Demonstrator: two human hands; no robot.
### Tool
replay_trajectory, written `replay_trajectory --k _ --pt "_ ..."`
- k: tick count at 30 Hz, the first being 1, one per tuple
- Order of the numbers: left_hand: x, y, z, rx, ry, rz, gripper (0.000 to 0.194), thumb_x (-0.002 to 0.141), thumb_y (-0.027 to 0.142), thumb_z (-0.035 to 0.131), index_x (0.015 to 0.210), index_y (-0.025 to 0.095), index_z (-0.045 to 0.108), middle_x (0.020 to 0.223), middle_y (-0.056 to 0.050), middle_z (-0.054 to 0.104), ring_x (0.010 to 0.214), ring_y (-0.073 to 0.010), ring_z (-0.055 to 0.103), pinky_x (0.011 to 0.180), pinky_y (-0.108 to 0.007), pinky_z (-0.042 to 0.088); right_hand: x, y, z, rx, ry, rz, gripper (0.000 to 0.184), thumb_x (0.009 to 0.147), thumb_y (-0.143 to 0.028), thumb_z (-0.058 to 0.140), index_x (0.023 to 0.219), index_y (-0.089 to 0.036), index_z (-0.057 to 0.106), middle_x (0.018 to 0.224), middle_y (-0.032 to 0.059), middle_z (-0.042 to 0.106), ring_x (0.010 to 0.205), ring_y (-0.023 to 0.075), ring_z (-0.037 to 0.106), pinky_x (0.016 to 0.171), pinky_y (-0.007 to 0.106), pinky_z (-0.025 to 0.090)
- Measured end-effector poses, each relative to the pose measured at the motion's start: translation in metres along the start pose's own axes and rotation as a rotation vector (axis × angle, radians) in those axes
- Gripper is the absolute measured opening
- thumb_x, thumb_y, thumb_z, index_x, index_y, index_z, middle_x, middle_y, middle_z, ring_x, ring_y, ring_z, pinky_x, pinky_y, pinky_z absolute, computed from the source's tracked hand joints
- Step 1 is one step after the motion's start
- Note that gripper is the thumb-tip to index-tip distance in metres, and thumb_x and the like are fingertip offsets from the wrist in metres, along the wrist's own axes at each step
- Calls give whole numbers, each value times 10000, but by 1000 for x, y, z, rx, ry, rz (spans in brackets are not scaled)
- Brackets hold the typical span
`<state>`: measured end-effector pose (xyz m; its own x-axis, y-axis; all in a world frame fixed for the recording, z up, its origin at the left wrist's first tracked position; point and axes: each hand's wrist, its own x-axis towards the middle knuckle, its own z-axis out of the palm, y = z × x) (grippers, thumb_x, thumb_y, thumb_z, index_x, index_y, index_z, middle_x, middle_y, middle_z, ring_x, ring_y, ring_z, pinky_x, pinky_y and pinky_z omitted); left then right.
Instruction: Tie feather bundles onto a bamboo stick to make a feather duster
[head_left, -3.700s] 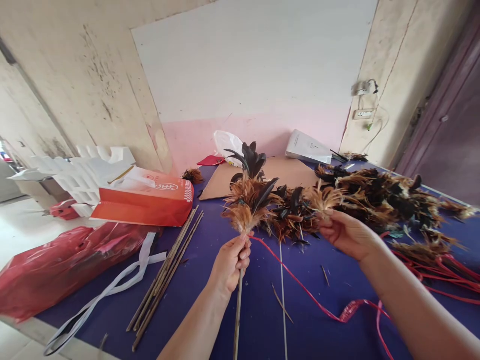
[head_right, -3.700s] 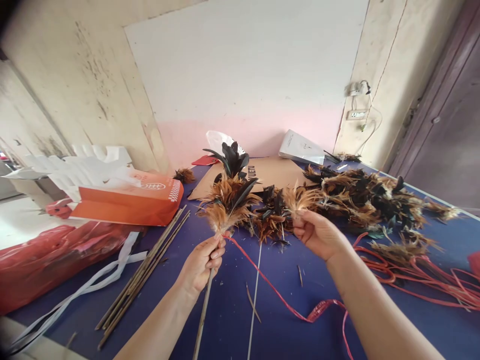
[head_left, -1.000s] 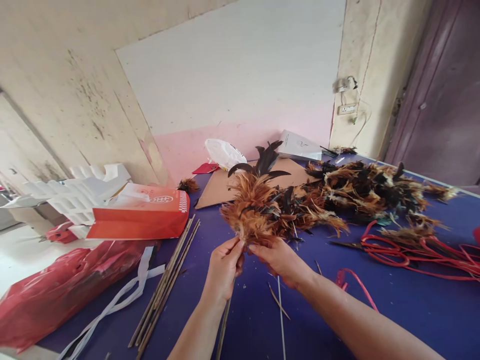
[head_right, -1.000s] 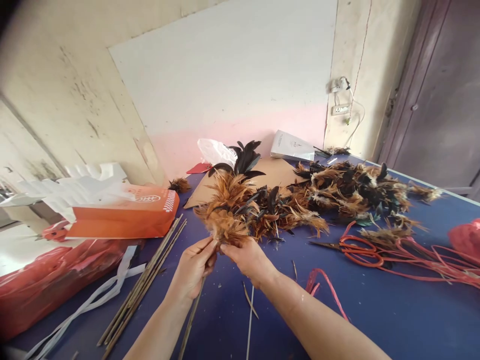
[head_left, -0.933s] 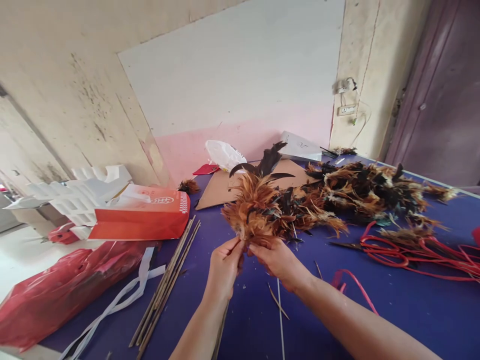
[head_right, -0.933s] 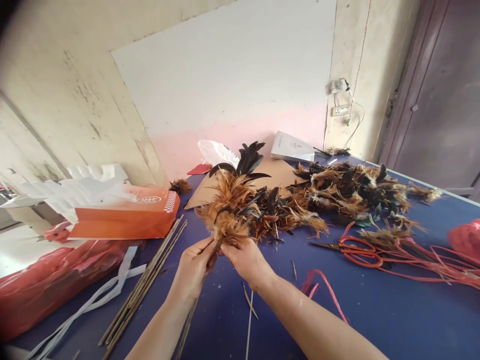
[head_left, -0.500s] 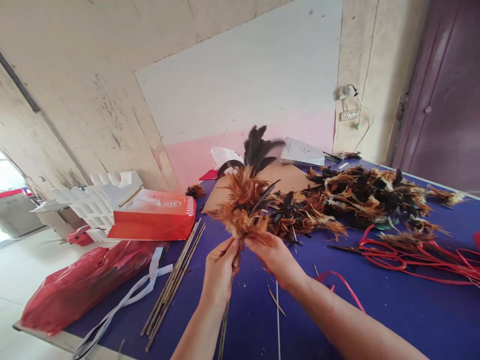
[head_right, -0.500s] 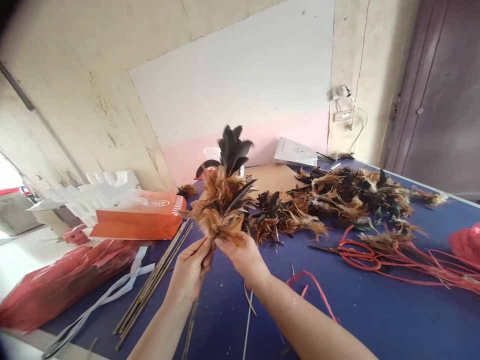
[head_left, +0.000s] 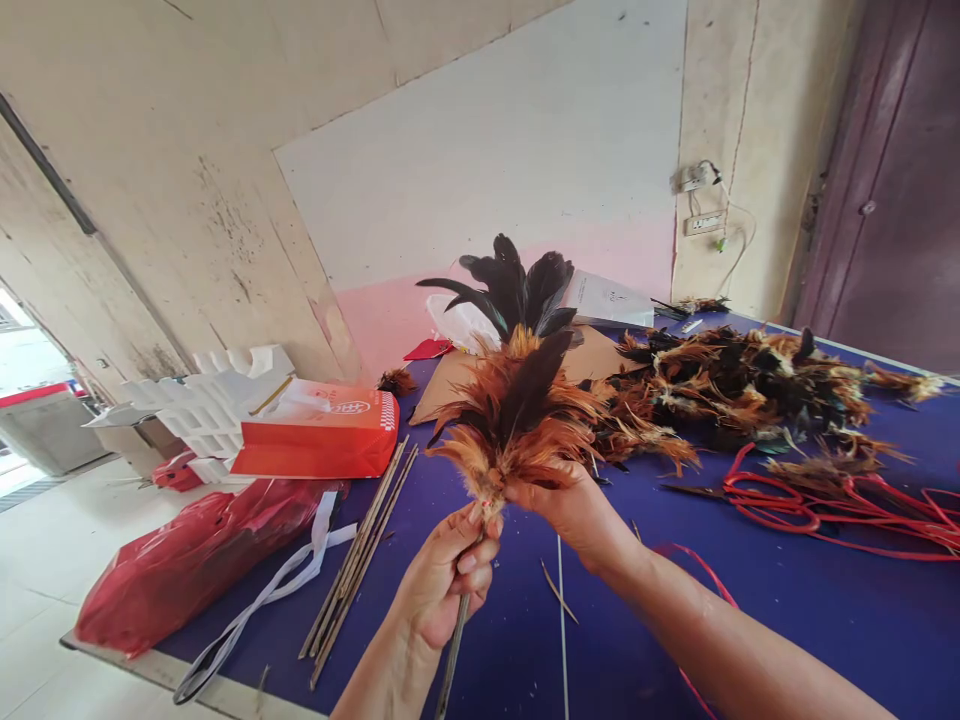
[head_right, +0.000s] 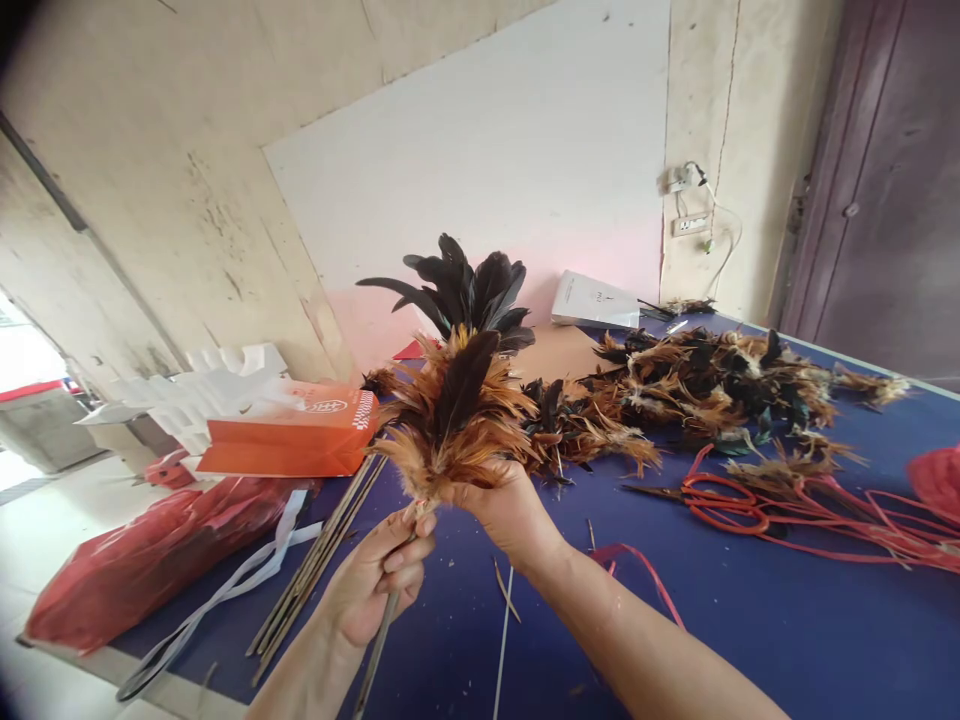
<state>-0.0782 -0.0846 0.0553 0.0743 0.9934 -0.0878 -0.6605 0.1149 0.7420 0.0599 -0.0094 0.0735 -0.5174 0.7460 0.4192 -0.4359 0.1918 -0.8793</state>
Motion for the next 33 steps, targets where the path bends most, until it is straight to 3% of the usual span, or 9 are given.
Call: replay_trajectory --k 6,10,12,15,18,21,26,29,33 --pt "-9 1 1 -217 -34 -164 110 754 98 573 646 75 568 557 13 483 350 36 296 275 -29 203 -3 -5 -2 -117 -86 -39 208 720 -362 628 843 -204 686 769 23 645 787 185 580 758 304 455" --pt "-15 -1 1 -392 -120 -310 131 745 105 588 624 68 555 438 45 400 313 36 320 279 -3 234 -6 -5 0 -8 -140 -38 159 734 -339 619 799 -211 687 735 21 636 717 171 577 713 294 459" --pt "-16 -3 2 -472 -125 -295 43 724 79 601 736 47 576 477 38 442 327 36 358 275 -1 229 -6 -4 2 36 -131 -53 130 724 -311 632 791 -210 681 718 11 628 725 164 568 728 289 448" --pt "-17 -7 3 -500 -121 -227 117 710 52 601 822 44 569 550 29 491 348 39 375 273 -14 214 -5 1 3 59 -76 -20 121 693 -298 664 739 -186 659 712 -4 607 718 138 543 728 259 429" --pt "-14 -6 4 -403 -109 -175 119 693 74 629 794 41 577 559 27 486 349 42 343 276 -35 192 -6 8 2 80 -24 91 204 675 -345 677 758 -165 627 619 -33 536 549 75 451 560 196 394" --pt "-10 -2 2 -226 -41 -99 124 665 113 667 742 52 592 573 19 502 347 43 288 284 -57 173 -8 13 -1 26 -49 269 295 712 -448 613 735 -155 589 484 -78 361 413 44 242 371 171 208" --pt "-4 1 -3 247 219 137 196 672 262 678 638 108 562 539 22 532 341 20 248 310 -106 147 -14 14 -2 -146 -130 468 306 738 -438 562 690 -138 602 456 -84 280 393 47 177 363 199 131" --pt "1 -4 -5 484 370 285 261 678 358 654 625 128 543 463 44 481 343 -9 268 336 -138 155 -19 15 8 -324 -97 327 254 761 -340 523 626 -139 599 459 -64 310 428 59 229 401 205 178" --pt "7 -13 -2 613 425 393 269 678 402 629 658 150 539 415 75 404 350 -37 281 360 -164 180 -29 11 20 -514 -84 64 294 805 -294 459 562 -143 527 507 -44 346 501 73 285 461 207 232"
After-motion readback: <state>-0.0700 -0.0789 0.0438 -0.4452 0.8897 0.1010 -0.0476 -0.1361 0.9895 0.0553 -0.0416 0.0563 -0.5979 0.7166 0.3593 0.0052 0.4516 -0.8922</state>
